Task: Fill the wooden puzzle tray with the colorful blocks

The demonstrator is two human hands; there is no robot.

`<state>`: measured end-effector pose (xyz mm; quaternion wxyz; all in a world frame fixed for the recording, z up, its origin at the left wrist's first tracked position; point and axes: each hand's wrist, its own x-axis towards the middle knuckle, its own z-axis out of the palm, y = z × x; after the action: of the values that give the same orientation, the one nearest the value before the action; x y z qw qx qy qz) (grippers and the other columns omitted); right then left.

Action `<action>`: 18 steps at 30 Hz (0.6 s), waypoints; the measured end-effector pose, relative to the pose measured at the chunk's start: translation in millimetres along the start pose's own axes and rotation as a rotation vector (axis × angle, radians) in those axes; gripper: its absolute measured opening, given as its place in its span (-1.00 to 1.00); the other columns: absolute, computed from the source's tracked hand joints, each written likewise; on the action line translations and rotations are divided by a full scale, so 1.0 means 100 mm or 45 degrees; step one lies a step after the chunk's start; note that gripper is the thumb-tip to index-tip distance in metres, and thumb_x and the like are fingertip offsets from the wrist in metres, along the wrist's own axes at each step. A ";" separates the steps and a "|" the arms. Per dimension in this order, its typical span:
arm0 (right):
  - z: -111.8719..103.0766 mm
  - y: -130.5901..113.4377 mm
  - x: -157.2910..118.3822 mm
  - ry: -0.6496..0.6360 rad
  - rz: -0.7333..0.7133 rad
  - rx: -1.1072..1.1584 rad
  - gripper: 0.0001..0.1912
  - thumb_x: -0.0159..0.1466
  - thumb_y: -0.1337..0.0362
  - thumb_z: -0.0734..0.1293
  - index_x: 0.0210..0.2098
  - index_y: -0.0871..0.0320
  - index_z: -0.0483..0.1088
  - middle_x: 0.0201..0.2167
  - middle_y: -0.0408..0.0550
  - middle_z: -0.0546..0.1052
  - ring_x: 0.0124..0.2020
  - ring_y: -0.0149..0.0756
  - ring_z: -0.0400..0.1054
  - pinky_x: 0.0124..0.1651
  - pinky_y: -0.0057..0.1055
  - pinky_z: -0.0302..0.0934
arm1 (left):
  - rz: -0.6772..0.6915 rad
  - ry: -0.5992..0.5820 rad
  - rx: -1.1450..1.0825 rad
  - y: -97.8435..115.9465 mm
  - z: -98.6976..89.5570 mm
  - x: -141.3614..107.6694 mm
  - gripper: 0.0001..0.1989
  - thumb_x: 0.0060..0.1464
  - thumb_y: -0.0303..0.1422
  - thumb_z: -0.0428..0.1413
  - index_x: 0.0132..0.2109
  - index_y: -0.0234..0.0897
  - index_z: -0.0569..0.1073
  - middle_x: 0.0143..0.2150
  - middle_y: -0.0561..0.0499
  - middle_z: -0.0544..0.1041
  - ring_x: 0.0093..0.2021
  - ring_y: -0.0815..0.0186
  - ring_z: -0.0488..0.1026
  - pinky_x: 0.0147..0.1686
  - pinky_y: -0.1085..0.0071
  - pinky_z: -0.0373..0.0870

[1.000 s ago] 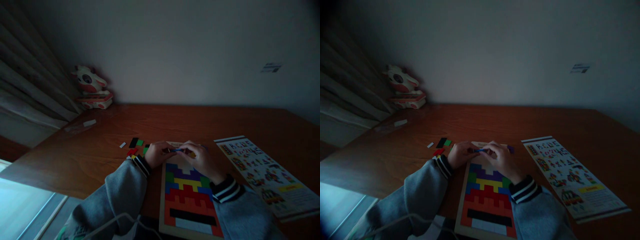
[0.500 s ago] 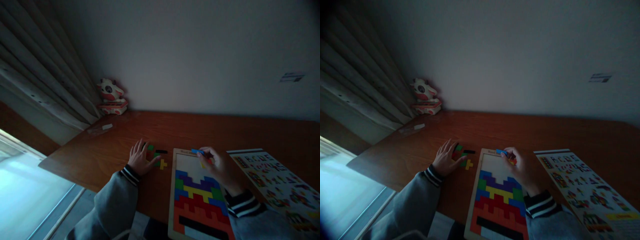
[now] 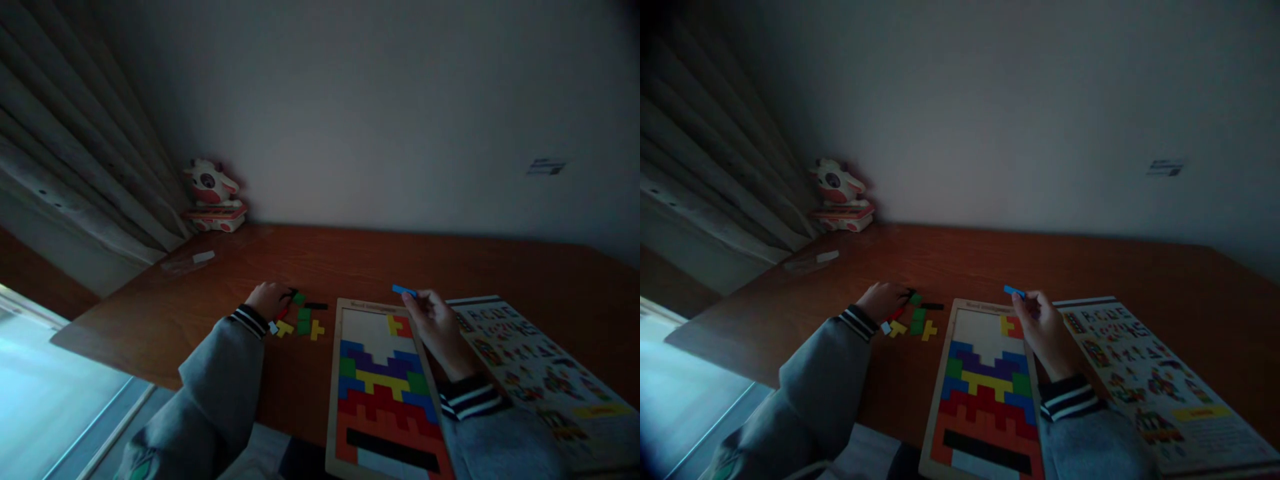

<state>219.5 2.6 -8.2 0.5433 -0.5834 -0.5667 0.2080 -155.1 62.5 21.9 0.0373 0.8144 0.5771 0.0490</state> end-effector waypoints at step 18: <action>0.02 -0.12 0.00 0.062 0.067 0.079 -0.66 0.22 -0.08 0.35 -0.37 0.06 0.33 -0.46 -0.13 0.47 -0.43 -0.29 0.38 -0.39 -0.40 0.24 | -0.160 0.000 -0.058 0.05 -0.09 0.24 -0.66 -0.11 -0.37 0.18 -0.11 -0.15 0.60 -0.13 0.01 0.64 -0.13 0.17 0.57 -0.21 0.42 0.44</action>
<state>213.1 0.5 1.4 0.5692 -0.5859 -0.5310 0.2253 -144.0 83.2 32.2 0.0590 0.7754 0.6259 0.0595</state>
